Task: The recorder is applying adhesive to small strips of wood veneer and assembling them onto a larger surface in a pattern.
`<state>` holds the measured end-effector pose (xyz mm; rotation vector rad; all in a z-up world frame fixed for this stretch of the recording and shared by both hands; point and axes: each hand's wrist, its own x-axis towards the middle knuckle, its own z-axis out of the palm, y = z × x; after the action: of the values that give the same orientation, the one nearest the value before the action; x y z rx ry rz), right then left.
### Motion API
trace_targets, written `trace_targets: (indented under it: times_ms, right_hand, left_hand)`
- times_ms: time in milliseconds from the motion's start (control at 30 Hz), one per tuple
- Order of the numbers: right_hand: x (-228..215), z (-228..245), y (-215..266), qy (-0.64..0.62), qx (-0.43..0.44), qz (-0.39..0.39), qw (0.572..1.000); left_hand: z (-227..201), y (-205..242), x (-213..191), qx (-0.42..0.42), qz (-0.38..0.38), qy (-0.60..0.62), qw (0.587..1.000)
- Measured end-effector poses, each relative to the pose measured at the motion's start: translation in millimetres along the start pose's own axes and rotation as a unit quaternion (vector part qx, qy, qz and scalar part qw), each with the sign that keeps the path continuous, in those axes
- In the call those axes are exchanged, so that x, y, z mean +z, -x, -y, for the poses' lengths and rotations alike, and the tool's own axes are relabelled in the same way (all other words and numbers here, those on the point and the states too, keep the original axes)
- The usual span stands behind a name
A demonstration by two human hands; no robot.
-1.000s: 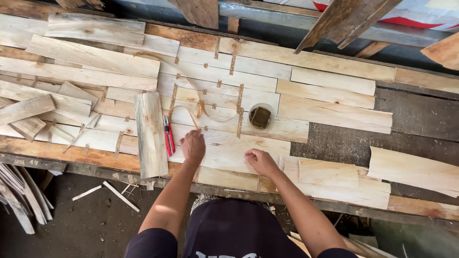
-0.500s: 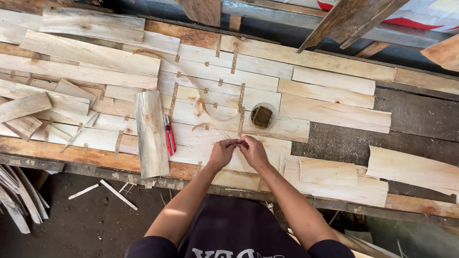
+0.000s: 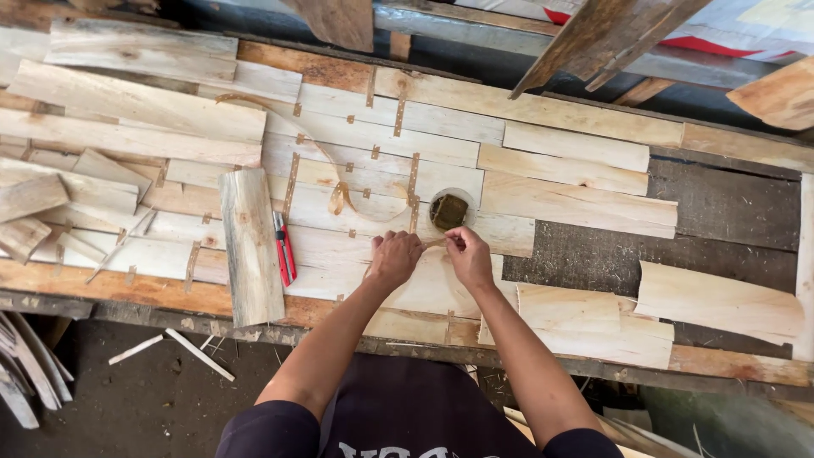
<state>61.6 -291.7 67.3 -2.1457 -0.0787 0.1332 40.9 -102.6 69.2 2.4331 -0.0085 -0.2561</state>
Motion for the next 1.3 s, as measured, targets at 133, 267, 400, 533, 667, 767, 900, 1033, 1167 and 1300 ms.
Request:
trace_targets:
  times_ms: [133,267,400,533,667,767,900,1033,1167,1300]
  right_hand:
    - [-12.0,-14.7,-22.5,-0.014,0.025,-0.025,0.999]
    - [-17.8,-30.1,-40.9,0.076,0.007,-0.091,0.993]
    - [-13.4,-53.0,-61.5,0.114,0.053,-0.082,0.989]
    - [-7.9,-40.8,-72.9,0.108,0.129,-0.031,0.985]
    - [2.2,-28.7,-81.7,0.129,0.181,-0.018,0.975]
    - [4.1,-17.6,-85.8,0.147,0.219,-0.021,0.964]
    - [4.1,-15.9,-92.8,0.162,0.263,-0.019,0.951]
    - [8.1,-30.2,-97.3,0.164,0.256,-0.011,0.953]
    - [9.3,-39.5,-99.9,0.160,0.233,-0.013,0.959]
    - [0.5,-35.2,-98.1,0.138,0.218,-0.014,0.966]
  left_hand:
    - [-2.5,-28.6,22.0,-0.062,0.080,0.046,0.994]
    - [2.4,-56.2,46.4,-0.120,0.033,0.087,0.988]
    - [2.1,-73.3,50.9,-0.173,0.026,0.075,0.982]
    - [-13.4,-73.8,38.5,-0.188,0.046,0.066,0.979]
    - [-24.3,-75.1,32.3,-0.224,0.049,0.059,0.972]
    - [-22.0,-76.2,37.8,-0.237,0.038,0.062,0.969]
    - [-15.5,-77.2,47.7,-0.236,0.038,0.079,0.968]
    - [-8.6,-74.5,55.3,-0.238,0.038,0.075,0.968]
    - [-12.6,-58.5,49.6,-0.205,0.012,0.086,0.975]
    - [-15.8,-37.5,43.0,-0.189,-0.041,0.146,0.970]
